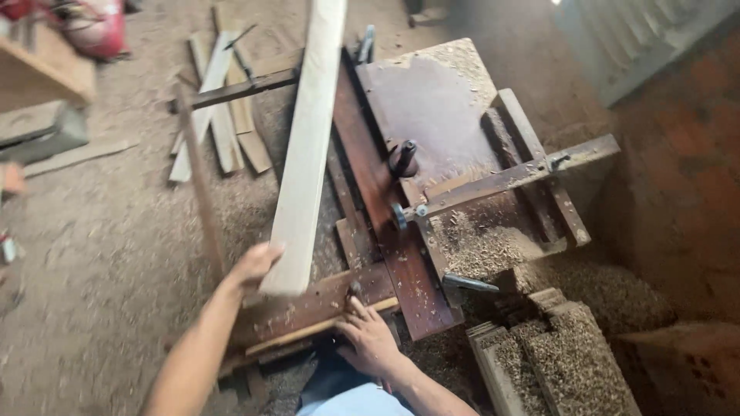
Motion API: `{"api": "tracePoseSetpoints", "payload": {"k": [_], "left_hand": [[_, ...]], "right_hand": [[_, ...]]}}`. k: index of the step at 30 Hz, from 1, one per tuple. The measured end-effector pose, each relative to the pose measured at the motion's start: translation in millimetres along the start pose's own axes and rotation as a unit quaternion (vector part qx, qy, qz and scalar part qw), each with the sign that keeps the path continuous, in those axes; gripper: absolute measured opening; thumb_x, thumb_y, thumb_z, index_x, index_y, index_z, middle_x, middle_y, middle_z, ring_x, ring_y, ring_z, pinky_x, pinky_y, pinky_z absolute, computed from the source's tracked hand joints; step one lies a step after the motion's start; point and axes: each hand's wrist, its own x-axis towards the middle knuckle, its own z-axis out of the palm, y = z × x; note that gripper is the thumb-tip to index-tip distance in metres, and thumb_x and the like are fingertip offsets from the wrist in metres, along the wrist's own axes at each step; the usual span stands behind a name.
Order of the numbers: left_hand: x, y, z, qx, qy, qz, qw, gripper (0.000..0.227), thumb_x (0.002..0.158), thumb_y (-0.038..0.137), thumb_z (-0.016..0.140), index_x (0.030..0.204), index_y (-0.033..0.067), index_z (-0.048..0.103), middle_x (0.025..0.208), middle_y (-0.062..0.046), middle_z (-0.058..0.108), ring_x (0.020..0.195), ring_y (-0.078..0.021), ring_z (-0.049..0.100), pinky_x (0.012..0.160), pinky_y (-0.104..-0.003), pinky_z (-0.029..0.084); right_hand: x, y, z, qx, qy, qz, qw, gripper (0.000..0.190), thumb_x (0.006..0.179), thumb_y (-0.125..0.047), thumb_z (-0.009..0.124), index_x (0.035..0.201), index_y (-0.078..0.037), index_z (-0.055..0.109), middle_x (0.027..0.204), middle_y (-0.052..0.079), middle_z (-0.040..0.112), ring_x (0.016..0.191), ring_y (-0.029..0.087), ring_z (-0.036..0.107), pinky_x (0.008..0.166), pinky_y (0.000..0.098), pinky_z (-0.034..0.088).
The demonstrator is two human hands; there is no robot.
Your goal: Planing and shaping the edges of wooden boards using a stationary woodworking machine.
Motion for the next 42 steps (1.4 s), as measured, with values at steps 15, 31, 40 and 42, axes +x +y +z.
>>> {"api": "tracePoseSetpoints", "payload": {"k": [15, 31, 40, 42], "left_hand": [[-312.4, -214.3, 43.8, 0.09, 0.206, -0.267, 0.937, 0.062, 0.084, 0.061, 0.069, 0.087, -0.0004, 0.077, 0.078, -0.012, 0.076, 0.073, -0.0211, 0.071, 0.068, -0.039, 0.057], [-419.0, -247.8, -91.9, 0.147, 0.454, -0.24, 0.845, 0.07, 0.086, 0.073, 0.055, 0.099, 0.0103, 0.081, 0.091, -0.02, 0.079, 0.089, -0.0398, 0.075, 0.078, -0.049, 0.058], [-370.9, -279.9, -215.2, 0.237, 0.414, -0.372, 0.796, 0.067, 0.09, 0.068, 0.056, 0.107, 0.0077, 0.079, 0.108, -0.022, 0.078, 0.103, -0.0437, 0.073, 0.086, -0.053, 0.056], [-338.2, -273.1, -239.2, 0.226, 0.39, -0.379, 0.808, 0.066, 0.09, 0.066, 0.057, 0.106, 0.0059, 0.079, 0.107, -0.022, 0.079, 0.101, -0.0422, 0.074, 0.085, -0.052, 0.057]], "right_hand": [[-1.8, 8.1, 31.0, -0.148, 0.009, -0.018, 0.989, 0.037, 0.081, -0.025, 0.078, 0.113, -0.01, 0.07, 0.122, 0.013, 0.069, 0.141, 0.038, 0.044, 0.112, 0.0511, 0.034], [67.2, -44.5, 148.9, -0.282, -0.079, 0.183, 0.939, 0.089, 0.085, -0.059, 0.069, 0.152, -0.011, 0.034, 0.16, 0.022, 0.028, 0.151, 0.041, 0.018, 0.12, 0.0604, 0.006], [84.1, -61.9, 175.0, -0.287, -0.124, 0.252, 0.916, 0.109, 0.075, -0.075, 0.07, 0.156, -0.017, 0.027, 0.165, 0.017, 0.017, 0.153, 0.039, 0.009, 0.12, 0.059, 0.005], [85.7, -68.1, 174.5, -0.282, -0.099, 0.25, 0.921, 0.109, 0.073, -0.076, 0.071, 0.155, -0.017, 0.029, 0.165, 0.017, 0.018, 0.153, 0.039, 0.009, 0.12, 0.0591, 0.004]]}}
